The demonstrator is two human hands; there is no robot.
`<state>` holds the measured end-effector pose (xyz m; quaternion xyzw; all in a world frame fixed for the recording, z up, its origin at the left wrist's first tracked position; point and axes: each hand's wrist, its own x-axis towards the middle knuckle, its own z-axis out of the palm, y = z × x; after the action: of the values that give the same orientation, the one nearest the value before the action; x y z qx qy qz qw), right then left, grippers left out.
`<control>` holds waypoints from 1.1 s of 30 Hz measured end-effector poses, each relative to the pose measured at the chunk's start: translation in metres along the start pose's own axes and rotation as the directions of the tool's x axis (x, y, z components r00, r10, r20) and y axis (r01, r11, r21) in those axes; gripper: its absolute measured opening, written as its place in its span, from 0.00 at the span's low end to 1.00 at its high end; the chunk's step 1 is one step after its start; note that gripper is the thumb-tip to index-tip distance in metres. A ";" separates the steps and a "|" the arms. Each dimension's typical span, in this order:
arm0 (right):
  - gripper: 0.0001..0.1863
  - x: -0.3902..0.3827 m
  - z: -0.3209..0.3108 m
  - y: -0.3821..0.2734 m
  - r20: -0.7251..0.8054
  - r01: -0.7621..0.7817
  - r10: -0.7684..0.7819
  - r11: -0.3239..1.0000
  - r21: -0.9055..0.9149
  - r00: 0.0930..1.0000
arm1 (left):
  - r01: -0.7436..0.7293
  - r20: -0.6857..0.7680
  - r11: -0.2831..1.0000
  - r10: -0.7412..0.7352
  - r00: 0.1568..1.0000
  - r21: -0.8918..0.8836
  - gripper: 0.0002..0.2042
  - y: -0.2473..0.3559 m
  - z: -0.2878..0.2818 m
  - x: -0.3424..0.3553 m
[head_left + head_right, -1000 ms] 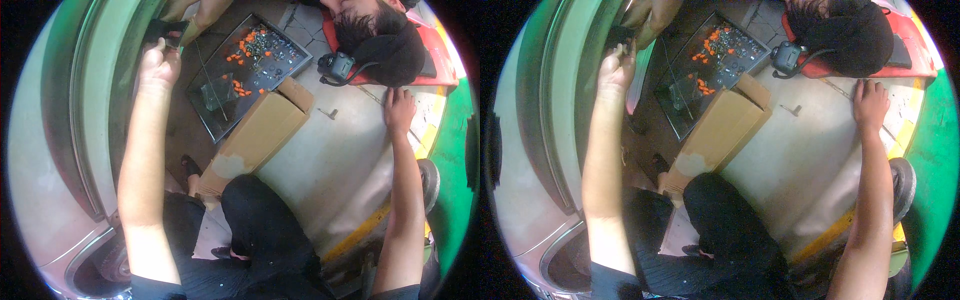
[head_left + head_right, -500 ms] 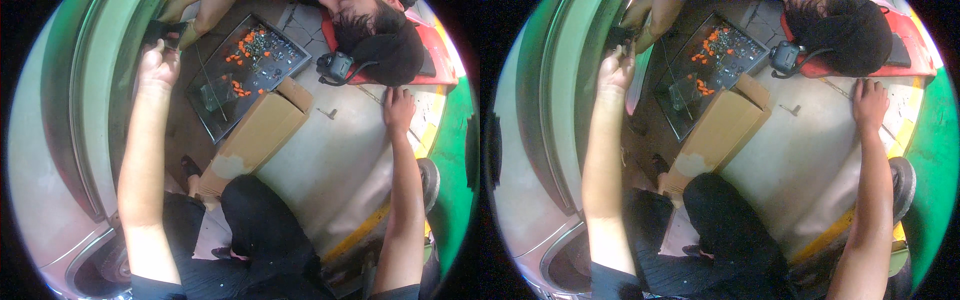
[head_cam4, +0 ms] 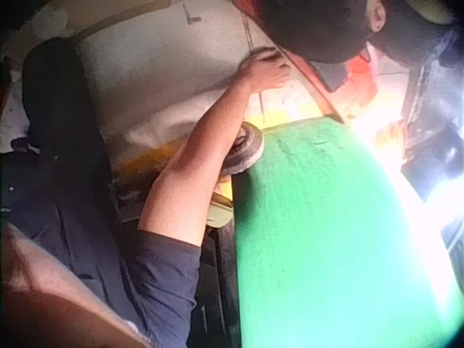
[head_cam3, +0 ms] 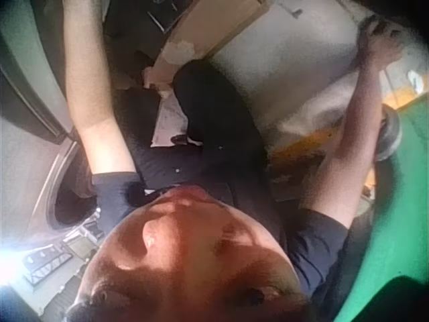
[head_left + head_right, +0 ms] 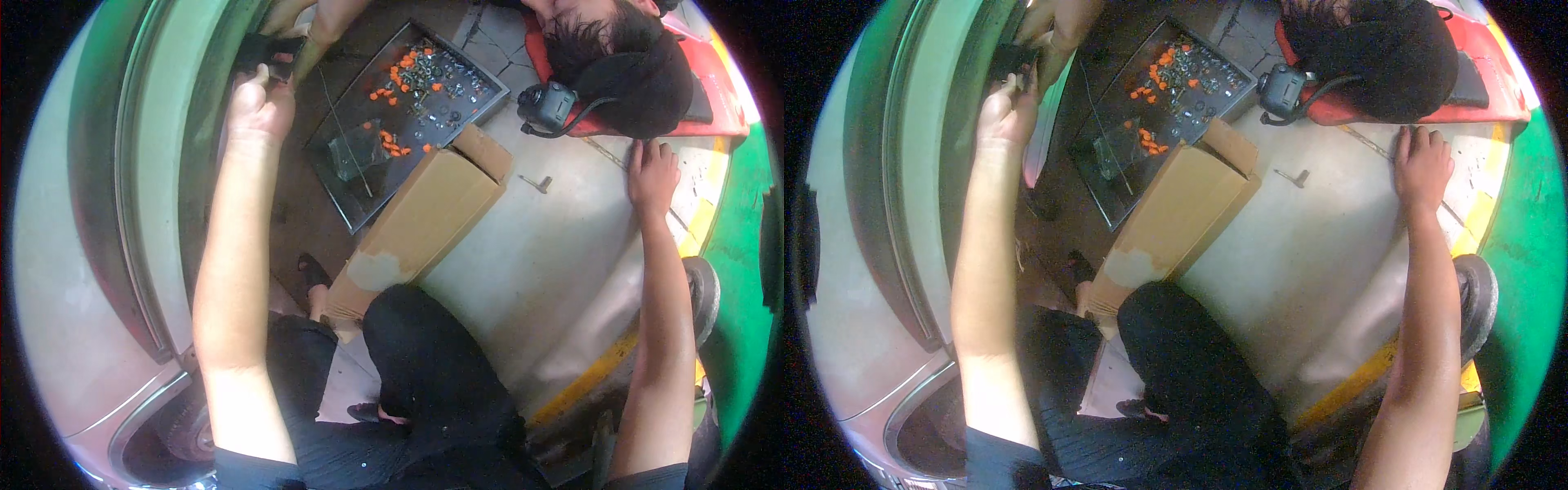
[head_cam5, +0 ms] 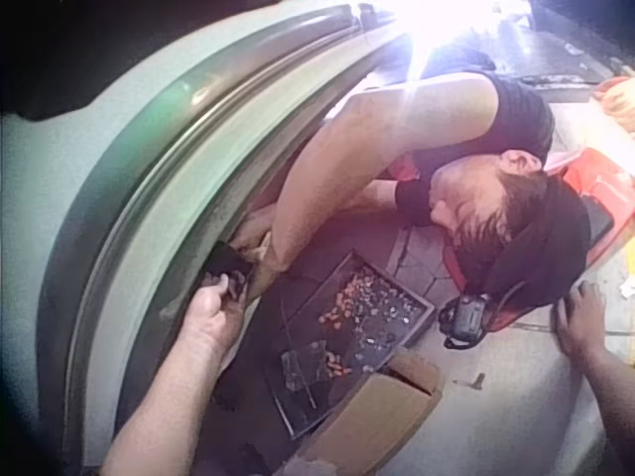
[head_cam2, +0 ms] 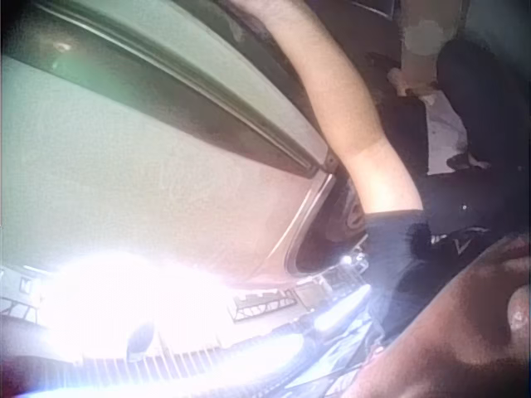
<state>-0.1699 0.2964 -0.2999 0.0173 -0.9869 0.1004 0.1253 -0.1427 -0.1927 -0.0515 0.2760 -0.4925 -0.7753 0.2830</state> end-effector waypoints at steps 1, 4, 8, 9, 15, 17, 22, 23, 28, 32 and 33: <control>0.18 0.000 -0.001 0.000 0.015 -0.002 0.002 1.000 -0.002 1.000 | 0.000 0.061 0.999 -0.002 0.998 0.033 0.12 0.001 -0.003 0.002; 0.18 0.001 -0.001 0.000 0.037 -0.006 0.006 1.000 -0.003 0.999 | 0.001 0.082 0.998 -0.006 0.997 0.056 0.13 0.002 -0.011 0.008; 0.18 0.001 -0.002 0.000 0.052 -0.009 0.010 1.000 -0.015 0.999 | 0.011 0.077 0.999 -0.014 0.997 0.049 0.13 0.003 -0.013 0.014; 0.18 0.001 -0.002 0.000 0.053 -0.009 0.010 1.000 -0.017 0.999 | 0.007 0.040 0.998 -0.009 0.999 0.055 0.13 0.002 -0.012 0.013; 0.17 0.001 0.000 0.001 0.037 -0.002 0.003 1.000 -0.013 0.999 | -0.012 0.030 0.998 0.010 0.999 0.064 0.11 0.002 -0.009 0.007; 0.17 0.000 0.002 0.001 0.012 0.002 -0.002 1.000 -0.012 1.000 | 0.016 0.081 0.999 -0.020 0.996 0.047 0.10 0.004 -0.011 0.011; 0.17 0.000 0.001 0.001 0.031 -0.005 0.006 1.000 -0.016 1.000 | -0.005 0.004 0.999 0.005 1.000 0.040 0.08 0.000 -0.007 0.007; 0.17 0.000 0.001 0.001 0.028 -0.006 0.006 1.000 -0.015 1.000 | -0.004 0.004 0.999 0.004 1.000 0.040 0.08 0.000 -0.007 0.006; 0.18 0.000 0.002 0.001 0.020 -0.001 0.001 1.000 -0.008 1.000 | -0.021 -0.007 0.998 0.022 1.000 0.055 0.11 0.001 -0.006 0.007; 0.18 0.000 0.002 0.002 0.039 -0.002 0.003 1.000 -0.011 0.999 | -0.034 -0.043 0.997 0.037 0.998 0.068 0.12 -0.002 -0.001 -0.001; 0.18 0.000 0.001 0.002 0.039 -0.003 0.003 1.000 -0.012 0.999 | -0.025 0.014 0.998 0.024 1.000 0.059 0.13 -0.001 -0.004 0.001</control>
<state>-0.1702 0.2979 -0.3016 0.0171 -0.9897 0.0945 0.1060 -0.1411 -0.1954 -0.0538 0.2731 -0.5203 -0.7587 0.2811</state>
